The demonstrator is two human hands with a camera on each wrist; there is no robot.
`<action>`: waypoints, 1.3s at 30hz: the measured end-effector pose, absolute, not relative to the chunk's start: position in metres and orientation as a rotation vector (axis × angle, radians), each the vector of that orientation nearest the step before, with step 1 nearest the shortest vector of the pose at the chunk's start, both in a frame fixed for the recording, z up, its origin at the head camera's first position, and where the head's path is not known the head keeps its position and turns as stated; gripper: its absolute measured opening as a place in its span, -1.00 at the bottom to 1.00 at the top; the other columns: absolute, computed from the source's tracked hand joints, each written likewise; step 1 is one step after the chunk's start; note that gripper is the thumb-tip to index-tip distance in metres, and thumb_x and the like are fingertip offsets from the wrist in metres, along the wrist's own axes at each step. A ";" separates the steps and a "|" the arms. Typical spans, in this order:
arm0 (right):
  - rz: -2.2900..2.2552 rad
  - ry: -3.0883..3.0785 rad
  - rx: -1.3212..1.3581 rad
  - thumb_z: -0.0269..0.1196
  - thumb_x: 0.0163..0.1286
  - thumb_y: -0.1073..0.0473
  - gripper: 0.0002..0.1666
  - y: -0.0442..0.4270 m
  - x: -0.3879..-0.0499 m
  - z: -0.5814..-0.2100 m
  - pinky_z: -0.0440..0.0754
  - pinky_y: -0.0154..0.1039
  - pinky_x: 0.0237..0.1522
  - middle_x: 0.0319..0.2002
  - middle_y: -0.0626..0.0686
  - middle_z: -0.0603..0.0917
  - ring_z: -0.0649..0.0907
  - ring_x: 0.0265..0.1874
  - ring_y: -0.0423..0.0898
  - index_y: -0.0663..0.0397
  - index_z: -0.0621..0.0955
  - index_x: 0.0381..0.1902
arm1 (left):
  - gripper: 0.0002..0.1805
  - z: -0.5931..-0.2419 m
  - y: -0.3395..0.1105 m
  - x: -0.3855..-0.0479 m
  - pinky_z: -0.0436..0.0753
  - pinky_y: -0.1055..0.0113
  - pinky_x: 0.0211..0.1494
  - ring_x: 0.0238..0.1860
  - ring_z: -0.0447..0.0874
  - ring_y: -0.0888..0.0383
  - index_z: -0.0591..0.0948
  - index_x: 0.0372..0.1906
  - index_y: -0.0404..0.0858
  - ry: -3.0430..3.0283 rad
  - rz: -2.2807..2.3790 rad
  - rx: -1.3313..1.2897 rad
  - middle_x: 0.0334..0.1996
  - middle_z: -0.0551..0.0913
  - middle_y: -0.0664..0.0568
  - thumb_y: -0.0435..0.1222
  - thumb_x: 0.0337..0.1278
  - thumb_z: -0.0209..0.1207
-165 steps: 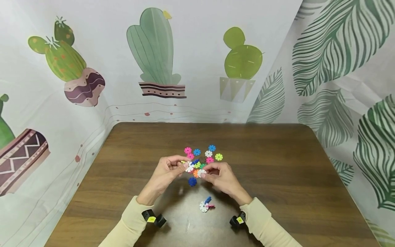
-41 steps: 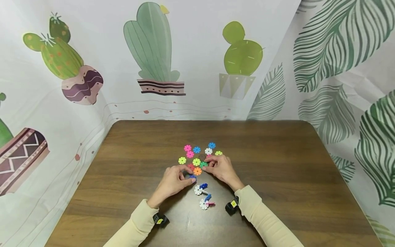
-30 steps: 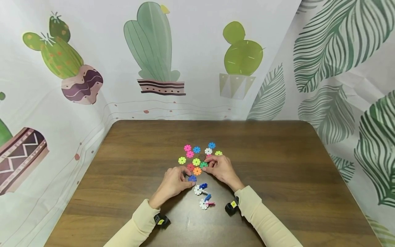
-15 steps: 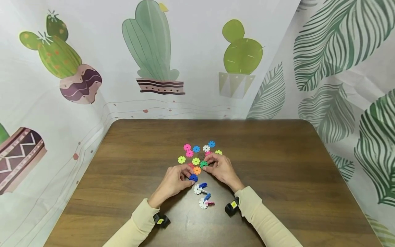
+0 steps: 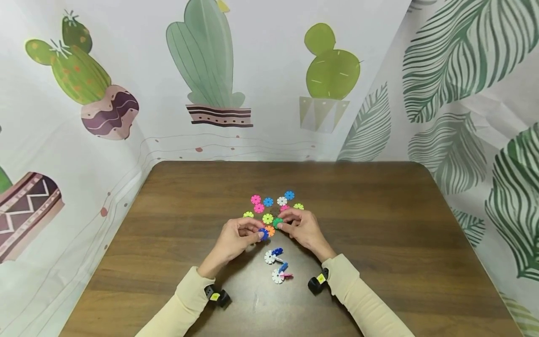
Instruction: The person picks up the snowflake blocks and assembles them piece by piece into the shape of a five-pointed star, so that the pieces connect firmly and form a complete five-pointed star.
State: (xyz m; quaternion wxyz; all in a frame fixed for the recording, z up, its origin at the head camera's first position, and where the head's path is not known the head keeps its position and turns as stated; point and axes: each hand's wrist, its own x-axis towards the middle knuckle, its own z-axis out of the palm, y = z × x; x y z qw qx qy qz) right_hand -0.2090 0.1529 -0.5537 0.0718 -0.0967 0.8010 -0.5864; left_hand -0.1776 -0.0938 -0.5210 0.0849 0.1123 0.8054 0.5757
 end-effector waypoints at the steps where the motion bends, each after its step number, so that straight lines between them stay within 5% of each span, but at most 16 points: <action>1: -1.771 2.402 -0.296 0.52 0.37 0.21 -0.75 0.153 -0.209 -0.554 0.65 -0.27 -0.57 -0.17 0.20 0.83 0.59 -0.64 -0.19 0.07 0.79 -0.01 | -0.85 -0.521 -0.094 -0.178 0.75 0.42 -0.28 -0.34 0.80 0.16 0.82 -0.12 -0.21 2.385 1.733 0.321 -0.27 0.84 -0.17 -0.39 0.22 0.48; 8: -1.816 2.367 -0.314 0.52 0.38 0.21 -0.73 0.154 -0.209 -0.554 0.60 -0.32 -0.60 -0.26 0.29 0.81 0.57 -0.65 -0.24 0.20 0.80 -0.01 | -0.83 -0.518 -0.095 -0.179 0.77 0.29 -0.35 -0.23 0.87 -0.24 0.80 -0.06 -0.28 2.261 1.822 0.277 -0.23 0.85 -0.22 -0.40 0.27 0.44; 12: -1.866 2.338 -0.300 0.50 0.39 0.23 -0.75 0.156 -0.209 -0.552 0.58 -0.34 -0.60 -0.34 0.35 0.78 0.56 -0.67 -0.25 0.25 0.80 -0.04 | -0.81 -0.514 -0.094 -0.179 0.76 0.32 -0.30 -0.20 0.85 -0.30 0.79 -0.03 -0.32 2.206 1.858 0.249 -0.22 0.83 -0.25 -0.41 0.29 0.43; 22: -1.970 2.304 -0.304 0.50 0.39 0.26 -0.78 0.155 -0.204 -0.548 0.54 -0.32 -0.64 -0.41 0.19 0.77 0.51 -0.71 -0.24 0.25 0.81 -0.05 | -0.80 -0.501 -0.095 -0.178 0.82 0.20 -0.09 -0.29 0.85 -0.10 0.77 -0.02 -0.38 2.099 1.968 0.186 -0.32 0.78 -0.02 -0.45 0.30 0.38; 29: -2.011 2.309 -0.390 0.50 0.39 0.26 -0.82 0.151 -0.201 -0.540 0.55 -0.22 -0.67 -0.48 0.35 0.68 0.49 -0.72 -0.19 0.19 0.82 -0.08 | -0.79 -0.494 -0.095 -0.177 0.80 0.24 -0.14 -0.37 0.82 0.14 0.75 0.02 -0.39 2.070 1.970 0.186 -0.31 0.82 0.06 -0.41 0.36 0.36; 39: -2.049 2.308 -0.477 0.51 0.36 0.31 -0.83 0.147 -0.193 -0.521 0.51 -0.21 -0.71 -0.61 0.32 0.59 0.47 -0.73 0.13 0.19 0.83 -0.11 | -0.77 -0.485 -0.098 -0.174 0.83 0.06 -0.11 -0.44 0.81 0.02 0.75 0.07 -0.37 2.054 1.980 0.140 -0.34 0.82 0.07 -0.41 0.38 0.34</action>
